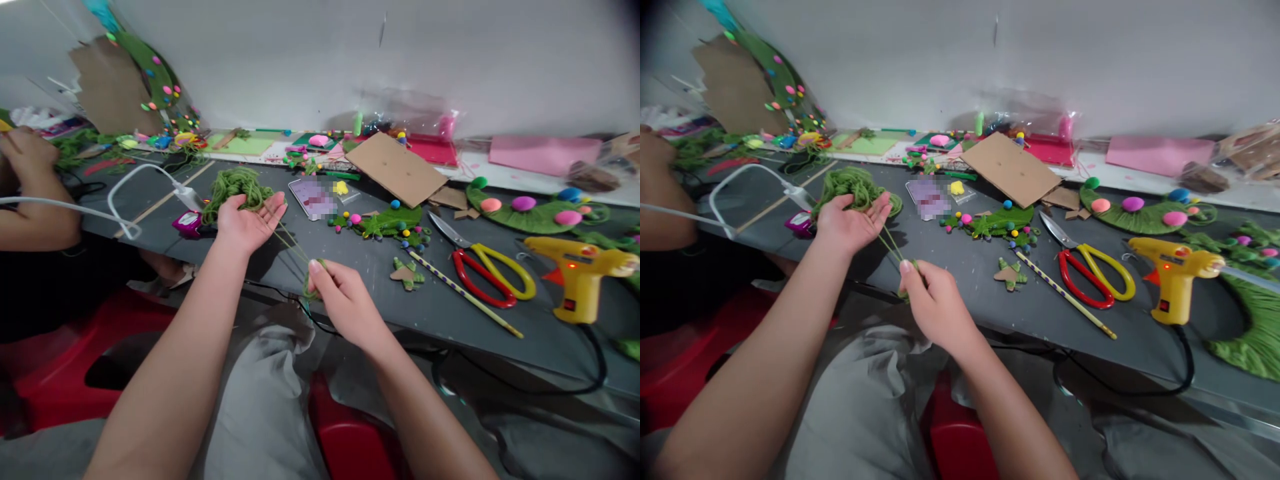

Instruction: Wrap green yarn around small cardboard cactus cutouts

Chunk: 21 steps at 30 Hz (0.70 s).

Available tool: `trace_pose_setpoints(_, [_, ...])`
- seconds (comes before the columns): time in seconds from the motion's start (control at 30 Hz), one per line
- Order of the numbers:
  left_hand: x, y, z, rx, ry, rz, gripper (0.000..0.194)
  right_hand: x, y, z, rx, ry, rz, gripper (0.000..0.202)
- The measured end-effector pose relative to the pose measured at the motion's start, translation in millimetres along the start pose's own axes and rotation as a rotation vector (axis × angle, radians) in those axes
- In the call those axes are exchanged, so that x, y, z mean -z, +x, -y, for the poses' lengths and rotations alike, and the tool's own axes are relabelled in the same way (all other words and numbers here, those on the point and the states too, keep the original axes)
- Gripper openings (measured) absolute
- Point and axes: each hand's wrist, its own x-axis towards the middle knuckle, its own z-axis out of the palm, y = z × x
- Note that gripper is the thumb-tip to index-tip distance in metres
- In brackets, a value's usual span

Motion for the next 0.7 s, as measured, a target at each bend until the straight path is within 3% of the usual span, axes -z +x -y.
trace_pose_setpoints(0.13, [1.9,-8.1,3.0,-0.055,0.065,0.066,0.046,6.8,4.8,-6.1,-0.013,-0.101,-0.089,0.042])
trace_pose_setpoints(0.33, [-1.4,-4.7,8.6,-0.070,0.216,0.027,0.028,16.5,6.4,-5.3,0.209,-0.336,-0.332,0.028])
trace_pose_setpoints(0.5, [-2.3,-5.7,11.2,-0.080,0.249,0.016,0.015,23.2,23.0,2.7,0.135,-0.360,-0.243,0.020])
trace_pose_setpoints(0.63, [-1.3,-9.2,13.5,-0.075,0.277,0.017,0.018,10.3,67.9,8.7,0.197,-0.326,-0.190,0.022])
trace_pose_setpoints(0.7, [-1.1,-12.5,14.7,-0.082,0.307,0.024,0.020,-1.9,95.5,5.9,0.160,-0.396,-0.134,0.023])
